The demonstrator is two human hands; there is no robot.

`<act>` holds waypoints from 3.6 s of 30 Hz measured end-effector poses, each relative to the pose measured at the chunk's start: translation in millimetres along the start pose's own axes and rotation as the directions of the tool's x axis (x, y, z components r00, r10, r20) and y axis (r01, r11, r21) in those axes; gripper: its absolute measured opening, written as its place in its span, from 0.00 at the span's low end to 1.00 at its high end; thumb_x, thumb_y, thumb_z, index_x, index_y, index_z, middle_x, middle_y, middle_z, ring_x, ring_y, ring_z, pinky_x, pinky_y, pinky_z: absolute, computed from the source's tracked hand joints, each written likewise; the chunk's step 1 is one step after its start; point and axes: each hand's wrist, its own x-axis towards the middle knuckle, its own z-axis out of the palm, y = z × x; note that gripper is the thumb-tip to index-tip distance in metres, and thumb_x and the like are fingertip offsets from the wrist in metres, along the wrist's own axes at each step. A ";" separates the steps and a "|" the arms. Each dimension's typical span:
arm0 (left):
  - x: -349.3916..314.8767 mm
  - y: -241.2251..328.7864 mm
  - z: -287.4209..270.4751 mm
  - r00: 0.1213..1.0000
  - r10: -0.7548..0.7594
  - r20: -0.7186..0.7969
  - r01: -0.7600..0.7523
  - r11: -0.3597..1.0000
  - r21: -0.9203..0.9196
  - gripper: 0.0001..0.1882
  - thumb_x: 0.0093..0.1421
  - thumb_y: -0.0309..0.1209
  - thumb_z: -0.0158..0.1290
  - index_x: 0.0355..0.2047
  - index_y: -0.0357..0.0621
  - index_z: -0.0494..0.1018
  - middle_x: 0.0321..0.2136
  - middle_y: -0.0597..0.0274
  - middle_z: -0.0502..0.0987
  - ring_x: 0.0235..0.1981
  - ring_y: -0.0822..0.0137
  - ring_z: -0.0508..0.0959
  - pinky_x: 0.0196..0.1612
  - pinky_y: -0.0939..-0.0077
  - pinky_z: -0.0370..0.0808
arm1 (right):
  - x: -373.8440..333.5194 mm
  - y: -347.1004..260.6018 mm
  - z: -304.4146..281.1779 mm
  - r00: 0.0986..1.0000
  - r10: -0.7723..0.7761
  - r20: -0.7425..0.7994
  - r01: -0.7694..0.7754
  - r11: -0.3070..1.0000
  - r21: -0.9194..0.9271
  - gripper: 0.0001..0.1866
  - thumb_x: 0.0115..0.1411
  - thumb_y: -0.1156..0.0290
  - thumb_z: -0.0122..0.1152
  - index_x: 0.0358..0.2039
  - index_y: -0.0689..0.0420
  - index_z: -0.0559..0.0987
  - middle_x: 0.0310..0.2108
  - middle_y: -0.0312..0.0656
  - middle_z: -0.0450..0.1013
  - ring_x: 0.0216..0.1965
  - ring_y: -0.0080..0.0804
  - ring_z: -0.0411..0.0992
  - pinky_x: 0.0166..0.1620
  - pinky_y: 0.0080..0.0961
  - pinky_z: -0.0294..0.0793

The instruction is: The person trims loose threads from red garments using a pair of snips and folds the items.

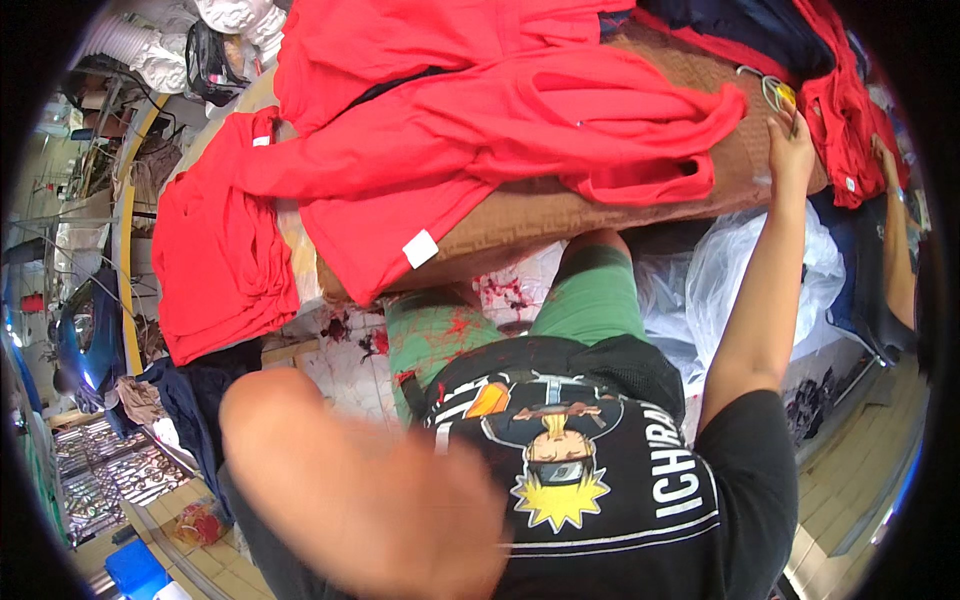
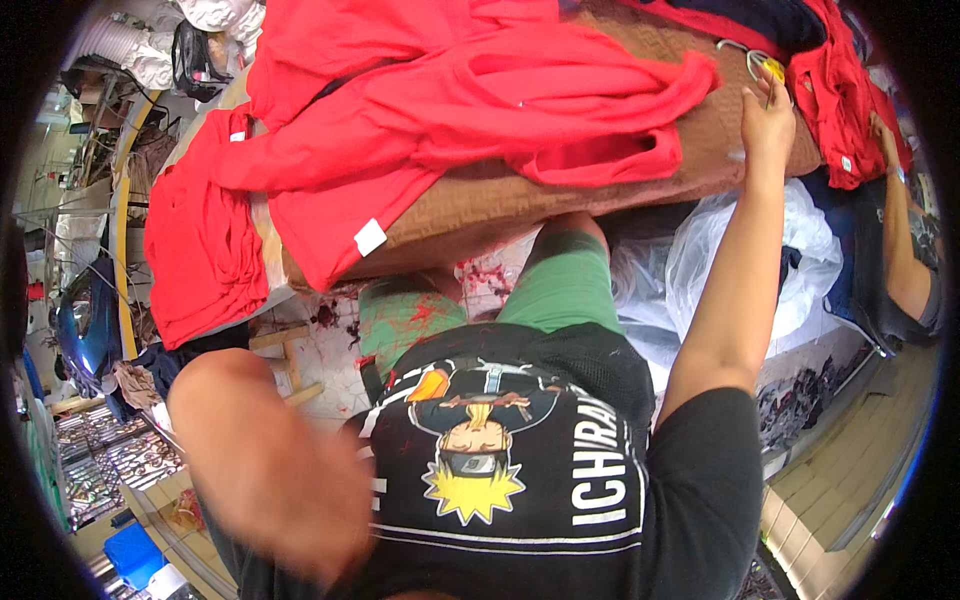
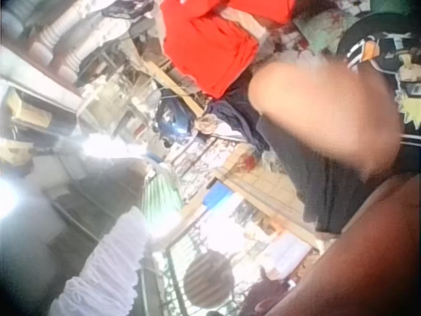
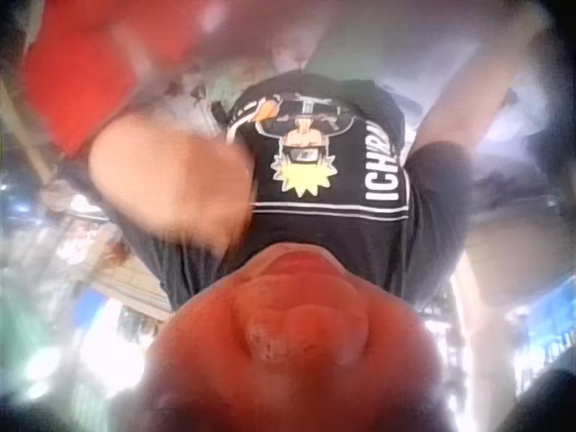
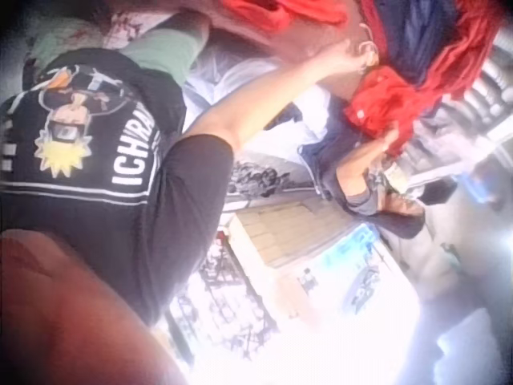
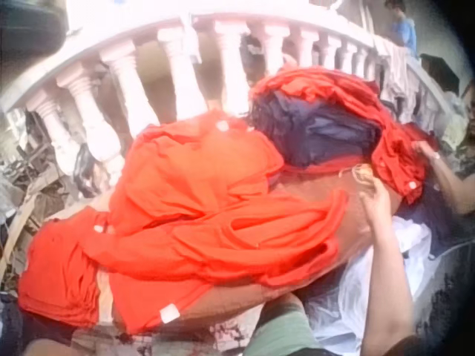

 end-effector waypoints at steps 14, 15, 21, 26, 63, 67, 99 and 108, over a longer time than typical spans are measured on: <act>21.1 -166.4 -0.3 0.714 -0.330 -0.618 0.560 0.799 0.220 0.06 0.55 0.30 0.57 0.32 0.44 0.76 0.32 0.59 0.78 0.34 0.57 0.78 0.41 0.66 0.73 | -77.9 -243.4 96.2 0.796 -0.041 0.603 -0.191 0.930 0.315 0.13 0.55 0.64 0.65 0.36 0.60 0.81 0.27 0.40 0.78 0.29 0.24 0.73 0.36 0.24 0.73; 20.4 -131.9 0.8 0.650 -0.245 -0.719 0.513 0.839 0.179 0.05 0.54 0.30 0.58 0.30 0.44 0.76 0.30 0.60 0.78 0.32 0.58 0.78 0.39 0.67 0.73 | -76.5 -252.0 70.9 0.800 -0.026 0.600 -0.190 0.937 0.293 0.11 0.55 0.66 0.65 0.35 0.60 0.81 0.25 0.38 0.77 0.28 0.22 0.72 0.36 0.22 0.72; -9.1 -92.0 75.3 0.828 -0.393 -0.399 0.494 0.849 0.190 0.11 0.49 0.32 0.62 0.32 0.44 0.76 0.34 0.60 0.77 0.38 0.58 0.77 0.41 0.67 0.73 | -139.3 -184.2 44.0 0.603 0.041 0.797 -0.363 0.903 0.229 0.07 0.54 0.73 0.65 0.33 0.61 0.80 0.28 0.35 0.76 0.31 0.18 0.71 0.36 0.17 0.70; -3.5 -93.8 93.6 0.725 -0.384 -0.572 0.444 0.895 -0.038 0.13 0.49 0.29 0.63 0.36 0.42 0.77 0.38 0.56 0.78 0.41 0.58 0.77 0.45 0.69 0.73 | -153.8 -187.8 40.0 0.695 -0.028 0.718 -0.252 0.926 0.281 0.11 0.52 0.71 0.67 0.36 0.61 0.80 0.30 0.39 0.75 0.31 0.21 0.71 0.37 0.20 0.70; 49.8 -113.3 120.1 0.697 -0.596 -0.400 0.467 0.800 -0.378 0.10 0.59 0.32 0.56 0.35 0.39 0.77 0.29 0.53 0.81 0.31 0.60 0.82 0.35 0.72 0.77 | -139.2 -198.4 22.9 0.503 -0.112 0.857 -0.038 0.988 0.152 0.15 0.52 0.64 0.66 0.32 0.62 0.77 0.24 0.45 0.74 0.26 0.36 0.74 0.32 0.30 0.72; 49.5 -114.5 117.7 0.707 -0.616 -0.348 0.475 0.778 -0.411 0.10 0.60 0.32 0.54 0.36 0.38 0.77 0.31 0.53 0.81 0.33 0.63 0.82 0.38 0.74 0.77 | -126.5 -202.7 13.7 0.576 -0.204 0.791 -0.002 0.968 0.250 0.15 0.53 0.65 0.65 0.34 0.62 0.76 0.29 0.50 0.75 0.30 0.43 0.75 0.34 0.33 0.72; 30.4 -95.8 62.9 0.965 -0.159 -0.211 -0.017 0.760 -0.650 0.16 0.62 0.35 0.52 0.22 0.36 0.77 0.24 0.55 0.79 0.25 0.65 0.78 0.30 0.73 0.73 | -103.6 -212.8 9.3 0.420 -0.250 0.873 0.199 0.963 0.180 0.12 0.50 0.73 0.68 0.34 0.61 0.76 0.25 0.43 0.74 0.24 0.27 0.71 0.29 0.25 0.69; 21.5 -102.3 80.8 0.748 -0.583 -0.318 0.430 0.790 -0.437 0.12 0.61 0.30 0.53 0.42 0.37 0.76 0.34 0.60 0.80 0.38 0.73 0.77 0.44 0.79 0.73 | -154.3 -200.6 39.3 0.519 -0.001 0.855 -0.348 0.913 0.212 0.12 0.51 0.70 0.70 0.33 0.61 0.79 0.24 0.27 0.70 0.28 0.14 0.64 0.32 0.15 0.66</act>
